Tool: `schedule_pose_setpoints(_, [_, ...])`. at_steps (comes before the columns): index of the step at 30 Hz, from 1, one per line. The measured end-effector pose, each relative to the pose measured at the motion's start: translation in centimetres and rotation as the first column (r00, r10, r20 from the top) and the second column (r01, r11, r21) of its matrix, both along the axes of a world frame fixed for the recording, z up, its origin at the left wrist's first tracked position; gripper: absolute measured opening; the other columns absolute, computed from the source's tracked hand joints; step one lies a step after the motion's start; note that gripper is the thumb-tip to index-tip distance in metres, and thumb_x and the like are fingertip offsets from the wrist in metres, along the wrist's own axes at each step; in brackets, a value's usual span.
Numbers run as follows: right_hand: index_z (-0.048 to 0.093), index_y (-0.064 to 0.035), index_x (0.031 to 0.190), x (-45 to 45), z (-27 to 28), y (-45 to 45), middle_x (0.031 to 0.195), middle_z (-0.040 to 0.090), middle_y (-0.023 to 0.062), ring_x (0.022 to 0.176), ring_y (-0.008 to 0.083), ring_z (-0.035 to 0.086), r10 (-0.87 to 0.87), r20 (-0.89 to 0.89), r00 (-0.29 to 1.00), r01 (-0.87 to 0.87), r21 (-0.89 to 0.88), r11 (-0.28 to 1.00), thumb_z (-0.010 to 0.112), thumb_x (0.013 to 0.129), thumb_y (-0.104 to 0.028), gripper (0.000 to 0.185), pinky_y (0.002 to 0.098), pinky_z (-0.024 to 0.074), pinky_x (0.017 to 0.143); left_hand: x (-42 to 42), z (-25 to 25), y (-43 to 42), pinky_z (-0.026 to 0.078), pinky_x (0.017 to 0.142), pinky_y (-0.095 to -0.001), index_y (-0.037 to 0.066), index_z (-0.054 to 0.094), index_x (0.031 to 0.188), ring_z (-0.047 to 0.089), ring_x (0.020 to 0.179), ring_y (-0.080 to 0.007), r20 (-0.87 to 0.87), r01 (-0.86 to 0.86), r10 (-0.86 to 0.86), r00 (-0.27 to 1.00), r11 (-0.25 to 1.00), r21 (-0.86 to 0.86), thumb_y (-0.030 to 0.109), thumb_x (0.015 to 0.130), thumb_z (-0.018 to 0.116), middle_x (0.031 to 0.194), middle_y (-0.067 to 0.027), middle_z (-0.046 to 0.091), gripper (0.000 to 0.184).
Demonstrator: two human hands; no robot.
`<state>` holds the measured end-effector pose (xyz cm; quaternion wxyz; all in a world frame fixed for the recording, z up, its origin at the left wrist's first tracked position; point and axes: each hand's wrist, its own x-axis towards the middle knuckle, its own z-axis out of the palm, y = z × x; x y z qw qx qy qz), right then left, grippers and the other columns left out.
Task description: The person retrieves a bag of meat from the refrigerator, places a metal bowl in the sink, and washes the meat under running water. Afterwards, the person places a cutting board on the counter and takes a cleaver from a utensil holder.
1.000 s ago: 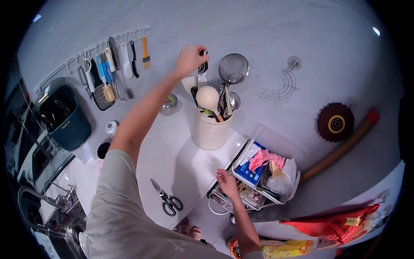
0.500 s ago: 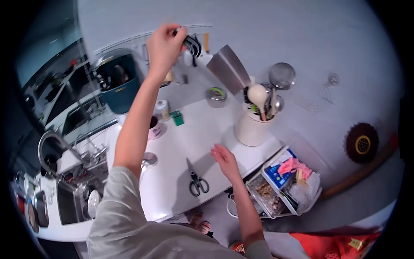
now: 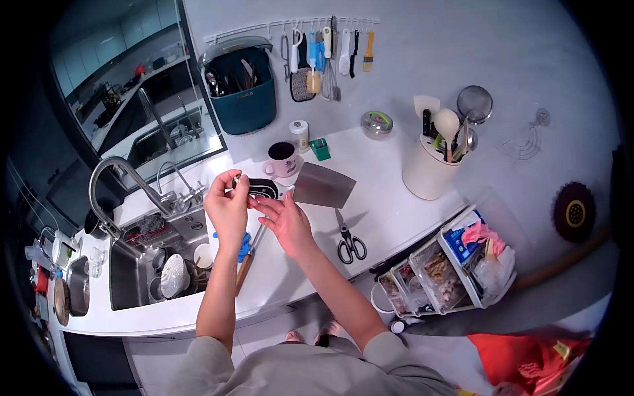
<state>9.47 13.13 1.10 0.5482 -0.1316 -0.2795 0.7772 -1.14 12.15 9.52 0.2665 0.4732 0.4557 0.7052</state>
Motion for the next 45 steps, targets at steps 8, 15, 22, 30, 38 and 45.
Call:
schedule_pose_setpoints(8, [0.052, -0.0065, 0.108, 2.1, 1.9, 1.1, 0.102, 0.062, 0.0114, 0.092, 0.0225, 0.06, -0.037, 0.037, 0.999, 0.035, 0.04, 0.999, 0.037, 0.095, -0.045, 0.043, 0.0332, 0.0474, 0.073, 1.1, 1.3, 0.8, 0.04, 0.045, -0.018, -0.004, 0.059, 0.098, 0.055, 0.053, -0.0057, -0.085, 0.059, -0.045, 0.995, 0.984, 0.169, 0.005, 0.083, 0.062, 0.065, 0.0, 0.054, 0.017])
schedule_pose_setpoints(15, [0.049, -0.0075, 0.096, 14.2, 10.2, 7.8, 0.104, 0.06, 0.0142, 0.093, 0.026, 0.06, -0.193, 0.251, 0.948, 0.175, 0.093, 0.98, 0.03, 0.098, -0.039, 0.037, 0.0371, 0.0476, 0.075, 13.6, 8.3, 8.9, 0.04, 0.054, -0.0289, 0.002, 0.057, 0.101, 0.047, 0.054, -0.016, -0.435, 0.197, 0.039, 0.9, 0.852, 0.485, 0.007, 0.083, 0.059, 0.076, -0.0097, 0.052, 0.018])
schedule_pose_setpoints(22, [0.054, -0.0085, 0.098, 26.1, 13.6, 16.2, 0.092, 0.059, 0.0046, 0.087, 0.02, 0.057, -0.226, 0.148, 0.963, 0.218, 0.068, 0.974, 0.03, 0.097, -0.032, 0.033, 0.0367, 0.0469, 0.079, 26.4, 11.0, 16.3, 0.045, 0.065, -0.0375, 0.002, 0.055, 0.103, 0.056, 0.072, -0.0322, -0.586, 0.289, 0.121, 0.802, 0.779, 0.557, 0.006, 0.083, 0.057, 0.089, -0.0161, 0.056, 0.02])
schedule_pose_setpoints(30, [0.052, 0.0008, 0.111, 34.7, 23.1, 15.8, 0.098, 0.062, 0.0121, 0.099, 0.0239, 0.061, -0.228, 0.672, 0.705, 0.096, 0.228, 0.969, 0.037, 0.094, -0.037, 0.044, 0.0343, 0.0517, 0.076, 32.3, 13.8, 23.3, 0.044, 0.059, -0.0328, 0.004, 0.059, 0.102, 0.055, 0.063, -0.0234, -0.614, 0.325, 0.099, 0.783, 0.776, 0.54, 0.01, 0.083, 0.059, 0.079, -0.0141, 0.059, 0.02])
schedule_pose_setpoints(38, [0.056, -0.0018, 0.11, 44.7, 23.0, 16.4, 0.093, 0.062, 0.0068, 0.075, 0.0109, 0.06, -0.539, 0.837, 0.092, 0.276, 0.499, 0.821, 0.05, 0.089, -0.027, 0.033, 0.026, 0.0498, 0.061, 36.8, 12.6, 26.7, 0.038, 0.052, -0.0284, 0.006, 0.059, 0.103, 0.044, 0.054, -0.0144, -0.666, 0.461, -0.027, 0.745, 0.743, 0.486, 0.011, 0.084, 0.06, 0.073, -0.0085, 0.053, 0.02])
schedule_pose_setpoints(45, [0.062, -0.0003, 0.091, 48.8, 19.0, 18.6, 0.081, 0.062, 0.0069, 0.072, 0.0101, 0.06, -0.568, 0.821, 0.059, 0.403, 0.501, 0.766, 0.052, 0.085, -0.02, 0.023, 0.0224, 0.0472, 0.05, 38.7, 11.6, 27.2, 0.037, 0.051, -0.0253, 0.006, 0.058, 0.104, 0.044, 0.054, -0.0108, -0.715, 0.556, -0.152, 0.683, 0.743, 0.373, 0.012, 0.085, 0.061, 0.072, -0.0051, 0.052, 0.02])
